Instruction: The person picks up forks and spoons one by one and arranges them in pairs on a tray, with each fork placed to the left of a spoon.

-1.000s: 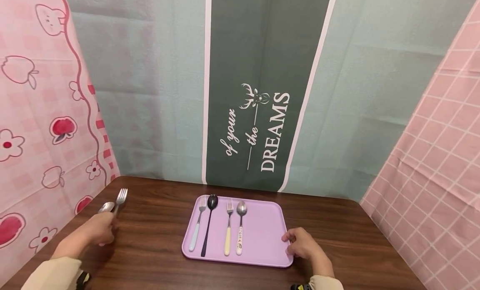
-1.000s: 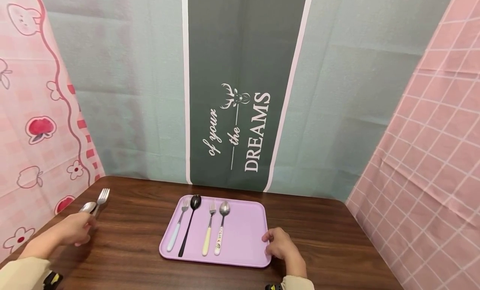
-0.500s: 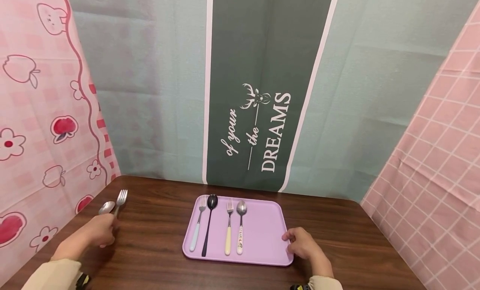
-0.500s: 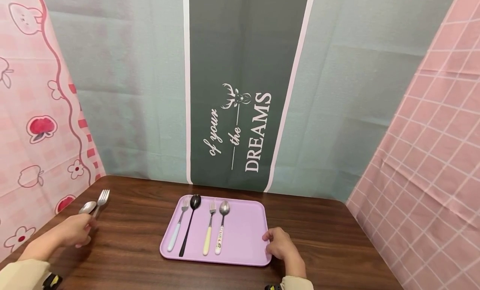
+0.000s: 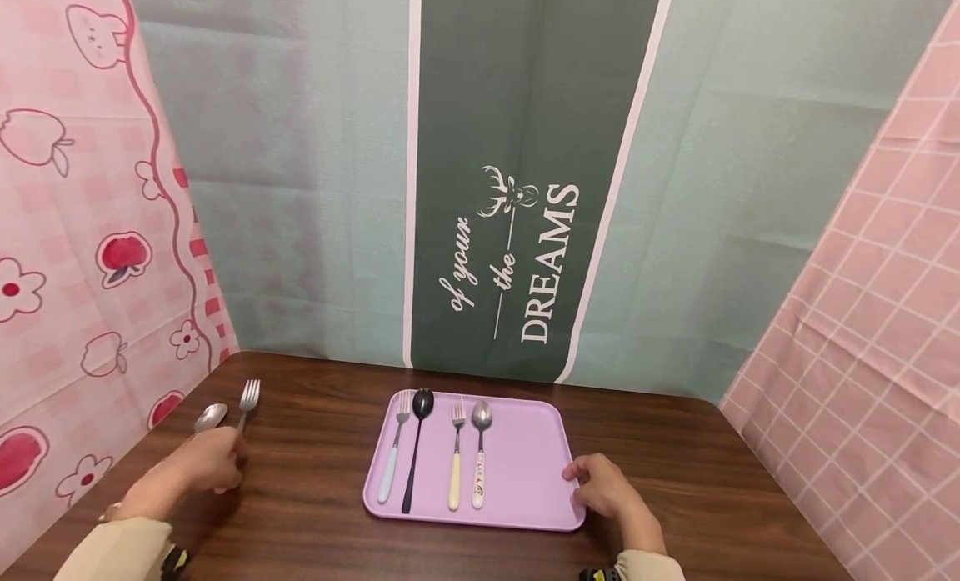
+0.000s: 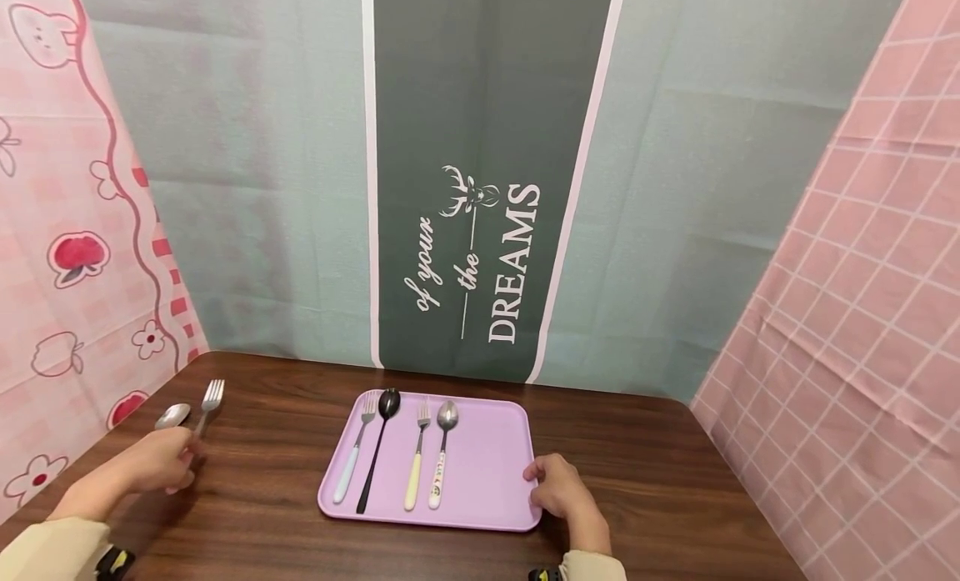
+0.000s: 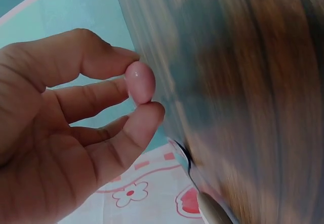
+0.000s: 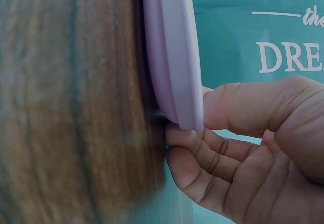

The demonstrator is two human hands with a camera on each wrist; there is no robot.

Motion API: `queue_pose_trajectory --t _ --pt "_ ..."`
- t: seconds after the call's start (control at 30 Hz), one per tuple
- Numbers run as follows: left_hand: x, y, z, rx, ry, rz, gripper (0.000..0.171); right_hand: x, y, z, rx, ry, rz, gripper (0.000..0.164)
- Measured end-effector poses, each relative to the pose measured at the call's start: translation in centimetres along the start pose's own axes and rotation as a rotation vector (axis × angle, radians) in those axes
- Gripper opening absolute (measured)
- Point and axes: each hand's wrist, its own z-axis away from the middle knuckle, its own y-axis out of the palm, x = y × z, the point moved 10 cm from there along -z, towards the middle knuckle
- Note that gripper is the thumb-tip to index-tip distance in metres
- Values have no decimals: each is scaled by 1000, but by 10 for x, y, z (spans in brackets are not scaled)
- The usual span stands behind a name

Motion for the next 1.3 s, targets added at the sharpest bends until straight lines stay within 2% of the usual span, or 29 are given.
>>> queue_pose_trajectory --t 0.23,0.47,0.7,0.87,1.3 --pt "-17 7 -6 -18 57 38 20 0 -1 0 -12 -7 6 25" --pt "-30 16 -14 8 31 91 16 1 0 -1 -11 -7 10 25" --pt "-41 20 -21 15 13 162 31 1 -1 0 -8 -11 25 26" --pt "-46 25 -24 17 4 186 35 1 0 -1 2 -21 20 25" --pt "-68 31 -33 10 42 237 36 1 -1 0 -1 -7 19 24"
